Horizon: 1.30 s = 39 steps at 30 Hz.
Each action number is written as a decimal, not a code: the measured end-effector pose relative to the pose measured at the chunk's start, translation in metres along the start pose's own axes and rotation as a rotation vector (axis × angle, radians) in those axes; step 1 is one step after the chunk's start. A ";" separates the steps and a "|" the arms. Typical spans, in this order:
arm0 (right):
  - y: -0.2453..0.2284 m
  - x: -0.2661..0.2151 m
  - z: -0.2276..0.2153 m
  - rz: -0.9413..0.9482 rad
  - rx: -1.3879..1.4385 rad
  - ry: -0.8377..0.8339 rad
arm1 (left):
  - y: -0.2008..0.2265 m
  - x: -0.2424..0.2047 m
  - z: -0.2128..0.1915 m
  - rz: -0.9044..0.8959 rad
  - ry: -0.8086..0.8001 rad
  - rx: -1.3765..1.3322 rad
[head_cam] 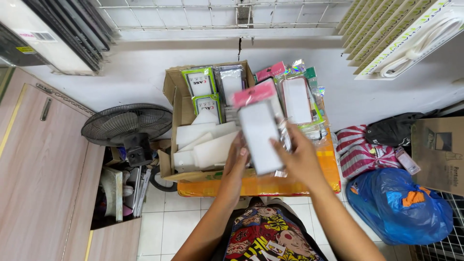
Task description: Sorting and inspecting various phone cases and their packaging inside a cardboard box.
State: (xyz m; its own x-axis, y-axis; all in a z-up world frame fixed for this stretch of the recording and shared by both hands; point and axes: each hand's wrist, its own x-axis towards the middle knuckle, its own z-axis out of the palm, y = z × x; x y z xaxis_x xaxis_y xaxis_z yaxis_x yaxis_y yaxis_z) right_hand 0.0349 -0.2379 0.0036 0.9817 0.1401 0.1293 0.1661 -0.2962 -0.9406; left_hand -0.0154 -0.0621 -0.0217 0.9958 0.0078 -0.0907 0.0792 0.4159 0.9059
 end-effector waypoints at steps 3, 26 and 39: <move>0.017 0.059 -0.024 -0.047 -0.361 0.228 | -0.001 -0.004 -0.016 0.113 -0.005 0.043; 0.065 0.148 0.094 -0.306 -0.657 -0.232 | -0.003 -0.037 -0.044 0.188 0.159 0.017; 0.112 0.187 0.144 -0.113 -1.449 -0.735 | -0.008 -0.079 -0.057 0.089 0.210 -0.006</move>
State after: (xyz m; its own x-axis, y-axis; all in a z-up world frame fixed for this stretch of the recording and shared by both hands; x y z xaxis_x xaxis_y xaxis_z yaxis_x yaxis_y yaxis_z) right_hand 0.2238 -0.1088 -0.1223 0.7764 0.4909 -0.3954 0.5906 -0.7855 0.1845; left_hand -0.0975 -0.0142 -0.0453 0.9677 0.2335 -0.0954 -0.0090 0.4103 0.9119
